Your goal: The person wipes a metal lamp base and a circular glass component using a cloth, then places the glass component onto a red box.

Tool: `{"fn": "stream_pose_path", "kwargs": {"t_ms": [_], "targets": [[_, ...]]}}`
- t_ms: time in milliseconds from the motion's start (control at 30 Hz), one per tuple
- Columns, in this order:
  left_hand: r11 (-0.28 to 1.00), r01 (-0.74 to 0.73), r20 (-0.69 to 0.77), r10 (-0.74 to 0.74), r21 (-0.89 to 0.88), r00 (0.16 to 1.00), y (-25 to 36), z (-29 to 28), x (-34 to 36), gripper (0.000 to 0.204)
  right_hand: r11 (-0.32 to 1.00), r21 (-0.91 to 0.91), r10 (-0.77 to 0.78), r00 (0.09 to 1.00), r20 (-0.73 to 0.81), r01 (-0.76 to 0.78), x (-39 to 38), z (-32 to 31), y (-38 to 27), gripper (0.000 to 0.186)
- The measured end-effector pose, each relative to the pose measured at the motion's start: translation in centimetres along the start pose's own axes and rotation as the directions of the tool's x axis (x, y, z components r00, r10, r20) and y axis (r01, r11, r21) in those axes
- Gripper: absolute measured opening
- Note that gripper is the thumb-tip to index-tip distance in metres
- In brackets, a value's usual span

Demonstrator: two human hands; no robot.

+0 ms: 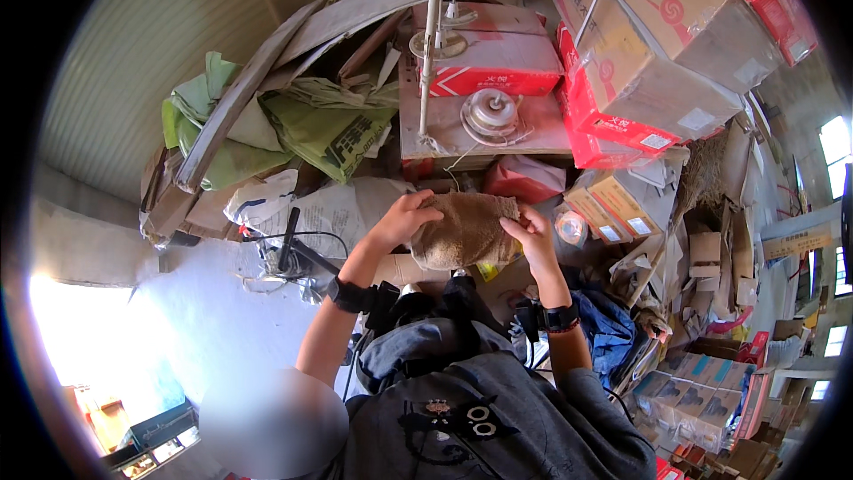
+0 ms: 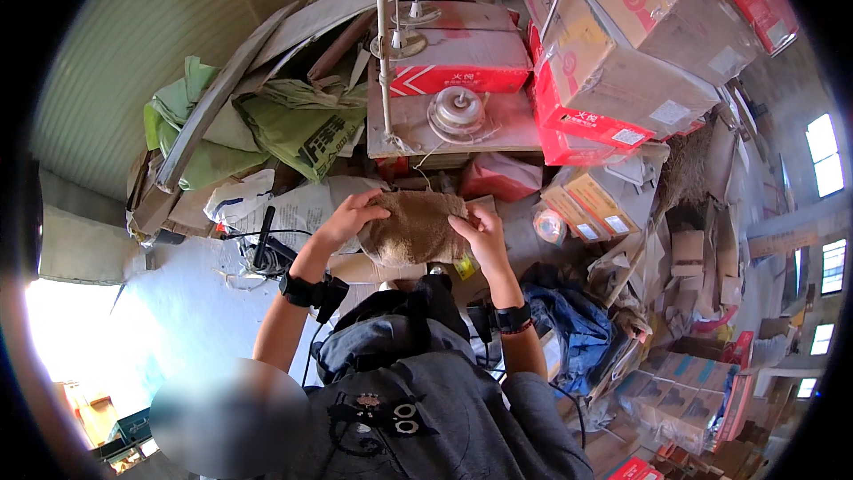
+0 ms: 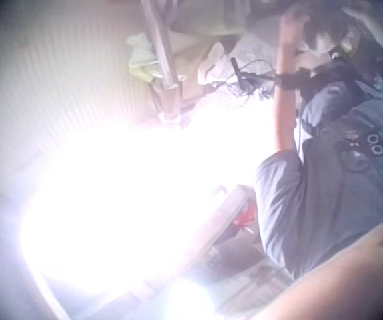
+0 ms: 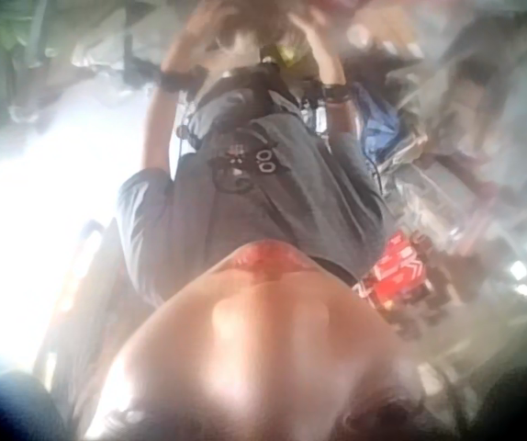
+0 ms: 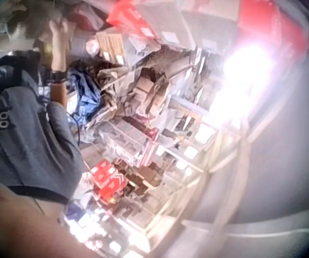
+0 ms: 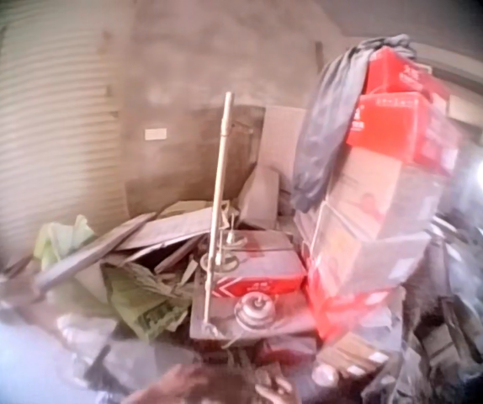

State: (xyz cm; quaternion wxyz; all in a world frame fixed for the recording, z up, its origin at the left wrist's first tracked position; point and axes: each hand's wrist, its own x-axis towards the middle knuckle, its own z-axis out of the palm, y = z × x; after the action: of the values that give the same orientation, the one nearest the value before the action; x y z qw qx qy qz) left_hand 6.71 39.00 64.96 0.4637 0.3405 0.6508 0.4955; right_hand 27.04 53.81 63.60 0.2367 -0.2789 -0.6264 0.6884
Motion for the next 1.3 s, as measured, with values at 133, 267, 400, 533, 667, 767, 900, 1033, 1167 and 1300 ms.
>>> {"fn": "stream_pose_path", "kwargs": {"t_ms": [133,267,400,533,667,767,900,1033,1167,1300], "targets": [[0.973,-0.148,-0.132,0.172,0.176,0.976,0.0,-0.6,-0.1,0.024,0.950,0.312,-0.014,0.998,0.060,-0.005,0.3,0.7,-0.9,0.014],[0.941,-0.182,-0.076,0.211,0.284,0.975,3.2,-1.4,-1.3,0.025,0.946,0.314,0.008,0.972,0.233,-0.082,1.3,1.1,-0.8,0.021],[0.648,-0.448,0.007,0.564,0.616,0.826,2.9,-1.4,-2.2,0.026,0.967,0.251,0.028,0.995,0.100,-0.052,1.2,3.3,-1.5,0.032],[0.695,-0.312,-0.076,0.466,0.648,0.881,3.9,-1.5,-3.5,0.023,0.923,-0.293,-0.259,0.966,0.003,0.249,1.1,4.2,-2.2,0.048],[0.417,-0.337,-0.036,0.671,0.844,0.741,1.7,-2.1,-2.8,0.019,0.641,-0.648,-0.421,0.894,0.152,0.412,0.8,3.9,-2.1,0.037],[0.617,-0.236,-0.111,0.469,0.751,0.876,0.3,-1.7,-2.8,0.015,0.683,-0.623,-0.407,0.907,0.109,0.382,0.5,4.1,-2.7,0.020],[0.687,-0.218,-0.206,0.479,0.694,0.853,1.5,-0.8,-2.8,0.018,0.889,-0.380,-0.266,0.964,0.023,0.255,-1.4,3.7,-2.4,0.022],[0.800,-0.195,-0.277,0.408,0.567,0.870,2.4,-0.8,-2.1,0.030,0.959,-0.199,-0.213,0.976,-0.035,0.202,-2.5,4.5,-5.4,0.022],[0.997,0.010,-0.235,0.009,0.078,0.972,-3.8,-2.1,1.5,0.031,0.957,-0.201,-0.241,0.957,-0.160,0.208,-1.7,5.5,-5.3,0.029],[0.940,0.328,-0.024,-0.331,-0.089,0.943,-2.2,-1.7,0.8,0.047,0.960,-0.189,-0.236,0.960,-0.153,0.206,-0.2,3.7,-2.9,0.018]]}}
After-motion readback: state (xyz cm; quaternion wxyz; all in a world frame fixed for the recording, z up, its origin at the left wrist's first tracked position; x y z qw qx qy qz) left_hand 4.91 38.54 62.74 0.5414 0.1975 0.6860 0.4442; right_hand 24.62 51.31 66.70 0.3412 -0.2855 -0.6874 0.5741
